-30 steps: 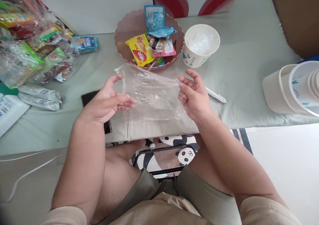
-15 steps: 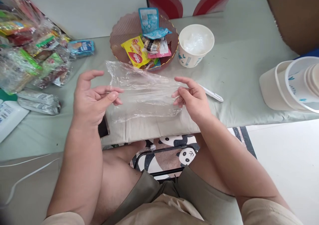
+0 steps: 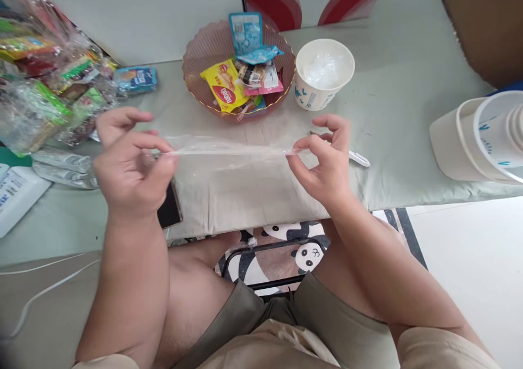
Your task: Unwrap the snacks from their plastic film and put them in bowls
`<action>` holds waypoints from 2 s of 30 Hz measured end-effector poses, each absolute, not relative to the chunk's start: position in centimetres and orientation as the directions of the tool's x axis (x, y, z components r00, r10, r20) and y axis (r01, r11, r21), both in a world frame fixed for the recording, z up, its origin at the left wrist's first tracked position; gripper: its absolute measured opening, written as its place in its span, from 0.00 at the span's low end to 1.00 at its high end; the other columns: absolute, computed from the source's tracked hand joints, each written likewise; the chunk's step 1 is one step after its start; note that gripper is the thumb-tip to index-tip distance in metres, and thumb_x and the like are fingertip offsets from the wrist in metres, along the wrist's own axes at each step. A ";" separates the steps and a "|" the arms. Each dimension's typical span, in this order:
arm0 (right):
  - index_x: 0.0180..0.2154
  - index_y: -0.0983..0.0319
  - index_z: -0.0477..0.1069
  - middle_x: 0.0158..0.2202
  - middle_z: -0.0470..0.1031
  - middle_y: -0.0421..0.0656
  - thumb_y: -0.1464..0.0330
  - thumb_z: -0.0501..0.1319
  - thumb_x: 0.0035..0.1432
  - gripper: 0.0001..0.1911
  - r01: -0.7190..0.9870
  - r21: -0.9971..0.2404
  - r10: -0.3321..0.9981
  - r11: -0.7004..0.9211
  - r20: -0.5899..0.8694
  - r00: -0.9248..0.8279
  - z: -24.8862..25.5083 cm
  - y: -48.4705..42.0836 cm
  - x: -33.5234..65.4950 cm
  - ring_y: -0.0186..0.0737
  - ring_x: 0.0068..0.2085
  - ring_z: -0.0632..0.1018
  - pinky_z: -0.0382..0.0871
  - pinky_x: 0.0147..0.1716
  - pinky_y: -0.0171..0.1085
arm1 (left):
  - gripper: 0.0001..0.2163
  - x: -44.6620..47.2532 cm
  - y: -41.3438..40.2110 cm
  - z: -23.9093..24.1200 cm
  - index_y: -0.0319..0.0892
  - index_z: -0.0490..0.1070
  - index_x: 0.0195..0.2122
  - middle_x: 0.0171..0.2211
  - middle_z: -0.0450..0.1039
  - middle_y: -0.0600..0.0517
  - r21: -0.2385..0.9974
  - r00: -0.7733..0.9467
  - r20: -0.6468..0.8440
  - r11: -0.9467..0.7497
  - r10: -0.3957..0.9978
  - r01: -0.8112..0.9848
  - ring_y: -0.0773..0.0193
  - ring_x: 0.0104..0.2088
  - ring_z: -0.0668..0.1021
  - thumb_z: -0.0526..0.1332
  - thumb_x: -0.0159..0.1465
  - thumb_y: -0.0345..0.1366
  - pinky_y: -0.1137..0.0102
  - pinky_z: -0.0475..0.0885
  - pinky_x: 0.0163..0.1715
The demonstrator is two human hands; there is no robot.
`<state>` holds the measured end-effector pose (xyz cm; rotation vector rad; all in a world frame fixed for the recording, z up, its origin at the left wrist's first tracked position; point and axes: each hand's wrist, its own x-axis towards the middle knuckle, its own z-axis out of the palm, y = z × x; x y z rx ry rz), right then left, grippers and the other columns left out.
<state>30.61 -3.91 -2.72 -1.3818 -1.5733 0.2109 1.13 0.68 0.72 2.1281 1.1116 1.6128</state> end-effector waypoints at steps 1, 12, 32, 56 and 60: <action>0.30 0.58 0.71 0.46 0.77 0.51 0.58 0.70 0.59 0.13 0.593 -0.717 0.848 0.366 0.520 0.104 -2.5 -4.0 30.5 0.53 0.55 0.79 0.76 0.50 0.52 | 0.12 1.3 0.6 0.8 0.47 0.76 0.32 0.45 0.78 0.48 0.658 0.101 0.688 -0.676 0.719 0.331 0.53 0.53 0.80 0.68 0.65 0.49 0.53 0.76 0.55; 0.42 0.56 0.63 0.15 0.61 0.26 0.54 0.71 0.60 0.20 -0.044 -0.991 0.990 -0.123 -0.126 0.066 -2.0 -4.1 28.9 0.28 0.13 0.60 0.57 0.15 0.30 | 0.13 2.2 0.6 -0.6 0.48 0.68 0.40 0.16 0.63 0.64 0.956 -0.093 0.138 -0.108 0.986 0.271 0.72 0.14 0.67 0.68 0.69 0.49 0.73 0.53 0.10; 0.32 0.61 0.72 0.21 0.72 0.37 0.60 0.61 0.66 0.13 0.248 -0.968 0.881 0.021 -0.099 -0.462 -0.9 -3.2 26.7 0.32 0.23 0.72 0.65 0.26 0.33 | 0.19 3.7 0.9 0.6 0.48 0.69 0.39 0.18 0.69 0.60 0.987 -0.039 -0.081 0.075 0.996 -0.144 0.70 0.15 0.70 0.70 0.61 0.57 0.76 0.59 0.14; 0.34 0.57 0.70 0.32 0.77 0.42 0.48 0.61 0.59 0.19 -0.292 -0.909 0.938 -0.298 -0.223 -0.266 -4.2 -3.6 26.5 0.43 0.36 0.82 0.82 0.40 0.46 | 0.08 4.2 -0.7 -2.0 0.47 0.84 0.32 0.29 0.79 0.50 0.997 0.435 0.077 -0.068 0.897 -0.038 0.61 0.30 0.80 0.63 0.63 0.38 0.64 0.77 0.32; 0.38 0.57 0.71 0.45 0.79 0.45 0.48 0.64 0.60 0.19 -0.286 -0.927 0.960 -0.240 -0.183 -0.214 -4.8 -3.4 26.3 0.44 0.47 0.82 0.80 0.48 0.46 | 0.21 4.4 -0.7 -1.5 0.45 0.81 0.24 0.31 0.78 0.47 0.972 0.407 0.169 -0.219 0.898 0.082 0.60 0.32 0.78 0.58 0.69 0.48 0.63 0.74 0.35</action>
